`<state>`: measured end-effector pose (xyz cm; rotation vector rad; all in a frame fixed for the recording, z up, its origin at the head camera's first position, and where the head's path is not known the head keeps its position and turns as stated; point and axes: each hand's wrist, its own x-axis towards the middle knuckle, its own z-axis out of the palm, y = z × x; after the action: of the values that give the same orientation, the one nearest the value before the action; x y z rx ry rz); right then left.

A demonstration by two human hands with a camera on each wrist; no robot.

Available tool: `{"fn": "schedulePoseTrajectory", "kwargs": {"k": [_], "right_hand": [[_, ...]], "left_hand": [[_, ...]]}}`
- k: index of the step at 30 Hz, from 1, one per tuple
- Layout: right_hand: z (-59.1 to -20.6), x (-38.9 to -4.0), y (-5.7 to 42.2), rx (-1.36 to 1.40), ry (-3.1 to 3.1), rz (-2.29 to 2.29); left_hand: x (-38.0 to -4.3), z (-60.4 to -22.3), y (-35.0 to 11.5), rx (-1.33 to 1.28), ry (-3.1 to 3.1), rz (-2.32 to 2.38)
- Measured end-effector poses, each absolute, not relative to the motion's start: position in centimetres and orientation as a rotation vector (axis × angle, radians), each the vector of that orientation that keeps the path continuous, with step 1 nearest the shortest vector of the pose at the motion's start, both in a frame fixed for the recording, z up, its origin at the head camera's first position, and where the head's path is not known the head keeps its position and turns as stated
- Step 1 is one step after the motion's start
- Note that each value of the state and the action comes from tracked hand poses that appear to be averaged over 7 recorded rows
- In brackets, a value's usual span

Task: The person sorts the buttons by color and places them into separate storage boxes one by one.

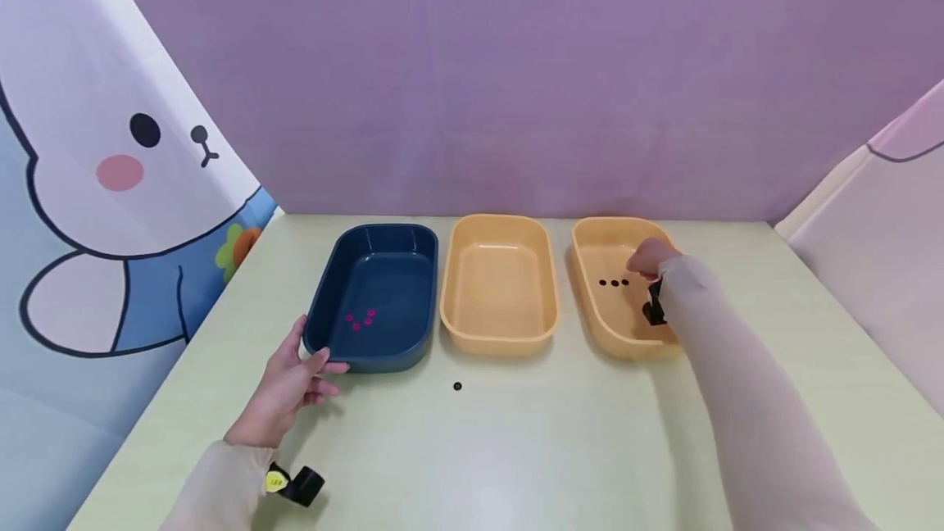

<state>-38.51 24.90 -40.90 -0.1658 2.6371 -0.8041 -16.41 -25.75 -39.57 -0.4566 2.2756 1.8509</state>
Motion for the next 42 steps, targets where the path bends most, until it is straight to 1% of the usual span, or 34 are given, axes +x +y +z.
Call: {"fn": "schedulePoseTrajectory", "kwargs": {"k": [5, 10, 16, 25, 33, 35, 42], "right_hand": [[-37.6, -36.0, 23.0, -0.179, 2.531, -1.008], [-36.4, -33.6, 21.3, -0.216, 2.536, -0.995], [-37.2, -31.2, 19.4, -0.403, 2.586, -0.989], [-38.1, -27.3, 15.1, -0.866, 2.650, -1.068], [-39.2, -24.7, 11.4, -1.306, 2.609, -0.946], [-39.7, -24.3, 10.4, -1.370, 2.577, -0.901], [-40.9, -23.5, 6.0, -1.451, 2.532, -0.699]], "left_hand": [[-16.5, -39.4, -25.8, -0.438, 2.268, 1.869], [-16.5, -39.4, -25.7, -0.440, 2.259, 1.873], [-16.5, -39.5, -25.9, -0.451, 2.255, 1.878], [-16.7, -39.7, -25.9, -0.436, 2.256, 1.882], [-17.2, -39.8, -25.6, -0.423, 2.237, 1.926], [-17.3, -39.9, -25.6, -0.433, 2.233, 1.925], [-17.2, -40.0, -25.9, -0.473, 2.238, 1.909]]}}
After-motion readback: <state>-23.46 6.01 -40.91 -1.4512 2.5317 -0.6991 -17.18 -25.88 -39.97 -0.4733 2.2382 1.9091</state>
